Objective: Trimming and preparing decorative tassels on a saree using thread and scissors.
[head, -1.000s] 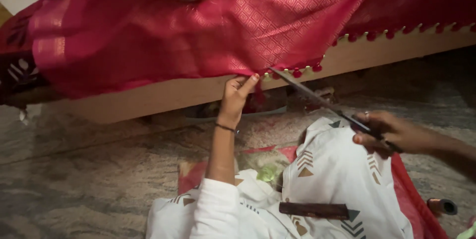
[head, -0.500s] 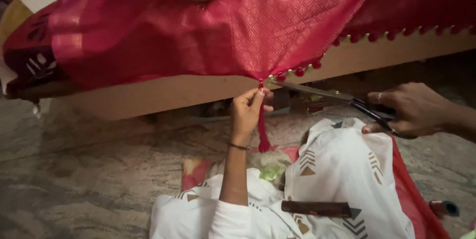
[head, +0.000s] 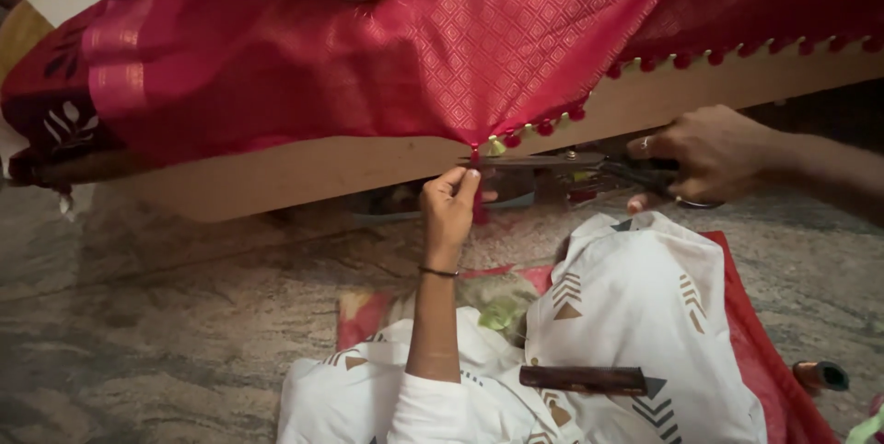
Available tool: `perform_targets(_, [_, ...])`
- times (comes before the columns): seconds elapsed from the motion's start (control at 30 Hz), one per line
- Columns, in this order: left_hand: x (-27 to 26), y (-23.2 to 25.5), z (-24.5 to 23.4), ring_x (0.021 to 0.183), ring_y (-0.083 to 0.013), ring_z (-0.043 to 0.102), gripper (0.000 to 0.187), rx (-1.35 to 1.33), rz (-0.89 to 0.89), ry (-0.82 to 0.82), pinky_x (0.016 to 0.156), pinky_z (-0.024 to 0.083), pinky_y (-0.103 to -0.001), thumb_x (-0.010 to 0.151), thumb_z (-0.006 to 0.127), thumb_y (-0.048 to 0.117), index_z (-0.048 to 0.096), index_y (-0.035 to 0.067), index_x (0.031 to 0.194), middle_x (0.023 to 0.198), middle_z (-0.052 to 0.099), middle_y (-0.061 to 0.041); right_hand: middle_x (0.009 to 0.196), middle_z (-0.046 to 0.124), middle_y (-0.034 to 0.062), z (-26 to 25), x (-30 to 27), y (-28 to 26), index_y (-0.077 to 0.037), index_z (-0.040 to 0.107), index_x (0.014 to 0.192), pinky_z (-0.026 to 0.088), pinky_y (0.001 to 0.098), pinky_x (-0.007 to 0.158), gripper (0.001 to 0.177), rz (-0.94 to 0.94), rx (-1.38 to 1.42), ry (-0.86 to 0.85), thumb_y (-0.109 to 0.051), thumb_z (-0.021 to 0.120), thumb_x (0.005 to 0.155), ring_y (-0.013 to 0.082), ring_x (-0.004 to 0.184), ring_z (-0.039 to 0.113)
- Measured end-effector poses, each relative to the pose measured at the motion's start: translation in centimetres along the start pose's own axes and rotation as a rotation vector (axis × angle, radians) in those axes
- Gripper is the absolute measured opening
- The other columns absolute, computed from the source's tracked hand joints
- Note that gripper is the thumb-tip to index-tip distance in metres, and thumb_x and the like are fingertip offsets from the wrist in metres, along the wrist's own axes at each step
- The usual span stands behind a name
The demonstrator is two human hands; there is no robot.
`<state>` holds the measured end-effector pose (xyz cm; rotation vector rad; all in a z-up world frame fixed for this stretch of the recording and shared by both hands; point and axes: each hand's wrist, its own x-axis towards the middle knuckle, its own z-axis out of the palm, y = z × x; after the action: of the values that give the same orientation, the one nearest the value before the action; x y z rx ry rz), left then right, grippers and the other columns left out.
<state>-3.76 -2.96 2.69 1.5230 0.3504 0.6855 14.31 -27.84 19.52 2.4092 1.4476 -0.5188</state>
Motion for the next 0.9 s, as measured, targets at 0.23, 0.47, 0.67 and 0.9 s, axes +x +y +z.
perform_targets(0.23, [0.2, -0.3, 0.3, 0.073, -0.0144, 0.073, 0.024, -0.09, 0.031, -0.025, 0.067, 0.057, -0.026, 0.102, 0.058, 0.008, 0.073, -0.009, 0.097, 0.086, 0.075, -0.007, 0.102, 0.076, 0.0187, 1.5, 1.4, 2.9, -0.016, 0.062, 0.143, 0.059, 0.049, 0.075, 0.083, -0.192, 0.006, 0.104, -0.037, 0.076, 0.064, 0.0333, 0.085, 0.076])
perform_targets(0.47, [0.1, 1.7, 0.7, 0.074, -0.0153, 0.076, 0.025, 0.039, -0.002, 0.004, 0.066, 0.057, -0.027, 0.102, 0.058, 0.011, 0.073, -0.008, 0.099, 0.086, 0.077, -0.007, 0.09, 0.077, 0.0158, -0.7, 0.2, 0.9, -0.021, 0.07, 0.131, 0.058, 0.0483, 0.083, 0.07, -0.056, 0.015, -0.022, -0.058, 0.08, 0.072, 0.0335, 0.088, 0.074])
perform_targets(0.67, [0.9, -0.5, 1.5, 0.075, -0.014, 0.072, 0.025, 0.147, 0.095, 0.09, 0.069, 0.057, -0.028, 0.101, 0.061, 0.01, 0.076, -0.009, 0.097, 0.083, 0.077, -0.008, 0.081, 0.077, 0.0166, -0.9, 0.3, 0.4, -0.019, 0.071, 0.127, 0.06, 0.048, 0.073, 0.07, -0.113, 0.004, 0.044, -0.06, 0.08, 0.071, 0.0332, 0.075, 0.074])
perform_targets(0.9, [-0.8, -2.8, 0.2, 0.081, -0.0168, 0.073, 0.027, -0.247, -0.098, 0.195, 0.077, 0.059, -0.029, 0.104, 0.059, 0.013, 0.073, -0.009, 0.1, 0.093, 0.075, -0.012, 0.061, 0.071, 0.0128, 10.4, -1.8, 0.0, -0.013, 0.075, 0.087, 0.055, 0.0455, 0.058, 0.049, -0.099, 0.403, -0.102, -0.06, 0.083, 0.075, 0.0267, 0.053, 0.068])
